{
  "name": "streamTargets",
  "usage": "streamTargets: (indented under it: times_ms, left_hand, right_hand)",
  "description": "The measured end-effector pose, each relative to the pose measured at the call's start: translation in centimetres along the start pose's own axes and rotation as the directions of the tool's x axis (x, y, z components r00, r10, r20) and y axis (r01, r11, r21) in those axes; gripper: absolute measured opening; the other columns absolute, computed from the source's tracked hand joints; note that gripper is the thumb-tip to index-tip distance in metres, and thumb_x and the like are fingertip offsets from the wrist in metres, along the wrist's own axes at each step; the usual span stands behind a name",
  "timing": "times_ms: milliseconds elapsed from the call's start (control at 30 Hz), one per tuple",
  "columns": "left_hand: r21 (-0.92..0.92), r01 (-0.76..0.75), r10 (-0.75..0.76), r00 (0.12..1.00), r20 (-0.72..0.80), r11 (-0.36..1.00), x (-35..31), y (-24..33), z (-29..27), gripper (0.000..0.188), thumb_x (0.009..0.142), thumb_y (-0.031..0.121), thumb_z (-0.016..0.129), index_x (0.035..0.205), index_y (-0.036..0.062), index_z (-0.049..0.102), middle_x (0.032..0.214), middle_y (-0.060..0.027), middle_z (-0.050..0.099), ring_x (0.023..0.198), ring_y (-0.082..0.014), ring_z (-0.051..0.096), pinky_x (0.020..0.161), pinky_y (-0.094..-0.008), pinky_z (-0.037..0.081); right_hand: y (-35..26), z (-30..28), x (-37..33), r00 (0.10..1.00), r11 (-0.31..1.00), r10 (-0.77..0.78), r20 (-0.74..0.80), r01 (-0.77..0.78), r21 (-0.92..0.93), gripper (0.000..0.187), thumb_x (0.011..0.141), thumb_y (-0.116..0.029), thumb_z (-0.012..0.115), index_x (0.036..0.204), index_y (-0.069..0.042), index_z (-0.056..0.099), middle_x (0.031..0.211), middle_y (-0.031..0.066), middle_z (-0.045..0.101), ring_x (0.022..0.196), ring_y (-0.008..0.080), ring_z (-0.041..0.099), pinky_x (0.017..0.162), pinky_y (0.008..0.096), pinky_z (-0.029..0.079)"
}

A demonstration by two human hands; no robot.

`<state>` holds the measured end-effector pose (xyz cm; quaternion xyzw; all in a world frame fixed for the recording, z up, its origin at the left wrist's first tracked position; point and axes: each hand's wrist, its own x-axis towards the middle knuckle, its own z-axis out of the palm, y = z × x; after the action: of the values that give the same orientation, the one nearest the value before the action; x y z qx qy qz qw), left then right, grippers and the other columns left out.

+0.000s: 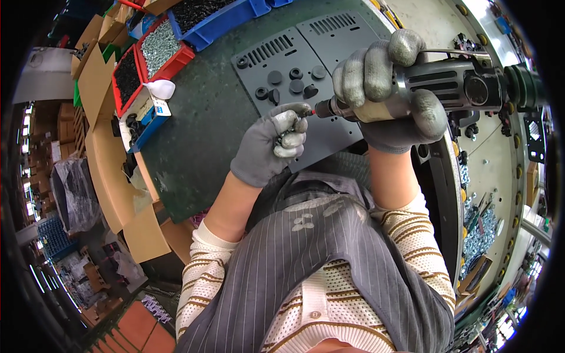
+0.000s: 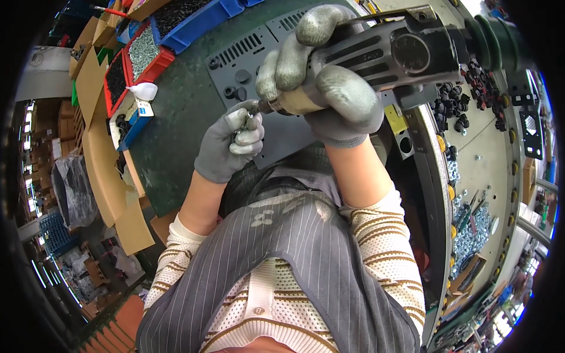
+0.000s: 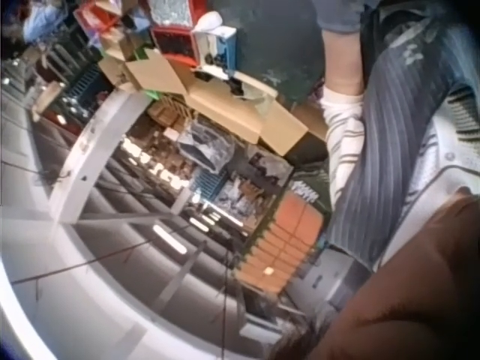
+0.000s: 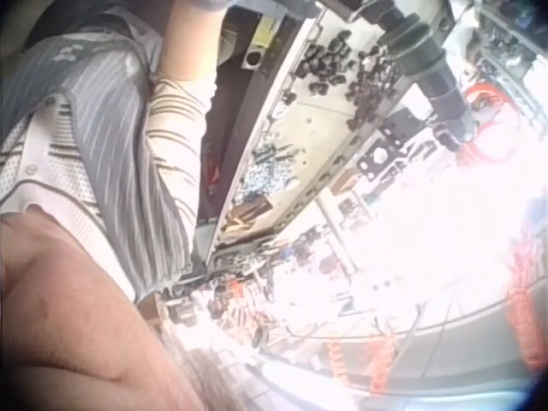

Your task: The worker is assembling a metal electronic enclosure by screwing panels together and installing plastic feet/components.

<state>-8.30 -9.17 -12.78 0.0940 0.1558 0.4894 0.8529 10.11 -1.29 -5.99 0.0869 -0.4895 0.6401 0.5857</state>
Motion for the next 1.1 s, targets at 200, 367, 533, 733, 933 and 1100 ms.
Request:
streamTargets:
  times_ms: [200, 367, 533, 733, 933, 1100]
  left_hand:
    - [0.220, 0.172, -0.177, 0.984, 0.003, 0.960, 0.2, 1.9, 2.6, 0.036, 0.094, 0.023, 0.051, 0.119, -0.0034, 0.052, 0.089, -0.0063, 0.060, 0.056, -0.0040, 0.042, 0.048, -0.0137, 0.036]
    - [0.992, 0.086, 0.437, 0.899, -0.039, -0.089, 3.3, 6.9, 1.0, 0.031, 0.082, 0.031, 0.067, 0.100, 0.0068, 0.067, 0.088, -0.0061, 0.066, 0.070, -0.0130, 0.060, 0.064, -0.0257, 0.048]
    - [0.807, 0.311, 0.412, 0.906, -0.093, -0.502, 6.3, 9.3, 1.3, 0.029, 0.080, 0.034, 0.067, 0.095, 0.0084, 0.070, 0.076, -0.0073, 0.067, 0.070, -0.0142, 0.063, 0.064, -0.0274, 0.047]
    - [0.840, 0.276, 0.460, 0.887, -0.036, -0.466, 6.7, 10.8, 0.2, 0.033, 0.081, 0.043, 0.064, 0.097, 0.0142, 0.070, 0.081, -0.0086, 0.068, 0.073, -0.0245, 0.064, 0.066, -0.0336, 0.048]
    - [0.787, 0.261, 0.486, 0.872, 0.056, -0.559, 7.8, 10.3, 0.1, 0.039, 0.073, 0.035, 0.072, 0.106, 0.0143, 0.068, 0.070, -0.0077, 0.060, 0.066, -0.0207, 0.059, 0.062, -0.0319, 0.046]
    - [0.882, 0.170, 0.453, 0.890, 0.054, -0.439, 11.6, 10.1, -0.4, 0.035, 0.078, 0.036, 0.068, 0.106, 0.0151, 0.068, 0.084, -0.0082, 0.068, 0.075, -0.0199, 0.064, 0.066, -0.0313, 0.048]
  right_hand:
    - [-0.1, -2.0, -0.9, 0.912, 0.954, 0.077, -0.404, 0.051, 0.296, 0.034, 0.081, -0.031, 0.054, 0.105, -0.007, 0.055, 0.079, 0.0051, 0.059, 0.072, 0.0220, 0.053, 0.069, 0.0365, 0.044]
    - [0.0, -4.4, -1.5, 0.807, 0.955, 0.109, -0.580, 0.077, 0.286, 0.031, 0.079, -0.032, 0.056, 0.097, -0.006, 0.058, 0.075, 0.0074, 0.059, 0.073, 0.0256, 0.053, 0.069, 0.0390, 0.043]
    - [0.4, -4.5, -0.5, 0.842, 0.977, 0.065, -0.535, 0.056, 0.208, 0.029, 0.081, -0.026, 0.054, 0.102, -0.006, 0.056, 0.076, 0.0083, 0.058, 0.072, 0.0258, 0.055, 0.070, 0.0403, 0.045]
    - [0.9, -4.8, 1.5, 0.855, 0.998, 0.064, -0.515, -0.045, 0.050, 0.028, 0.082, -0.019, 0.053, 0.105, -0.003, 0.051, 0.075, 0.0114, 0.058, 0.069, 0.0255, 0.059, 0.069, 0.0389, 0.049]
    - [3.0, -6.0, 5.1, 0.862, 0.923, -0.037, -0.505, -0.164, -0.348, 0.028, 0.082, -0.017, 0.055, 0.104, 0.000, 0.051, 0.076, 0.0110, 0.058, 0.069, 0.0255, 0.060, 0.067, 0.0376, 0.050]
    - [6.4, -7.1, 8.7, 0.811, 0.948, -0.054, -0.582, -0.140, -0.284, 0.018, 0.078, -0.010, 0.062, 0.093, -0.004, 0.053, 0.068, 0.0045, 0.057, 0.052, 0.0139, 0.054, 0.050, 0.0261, 0.045]
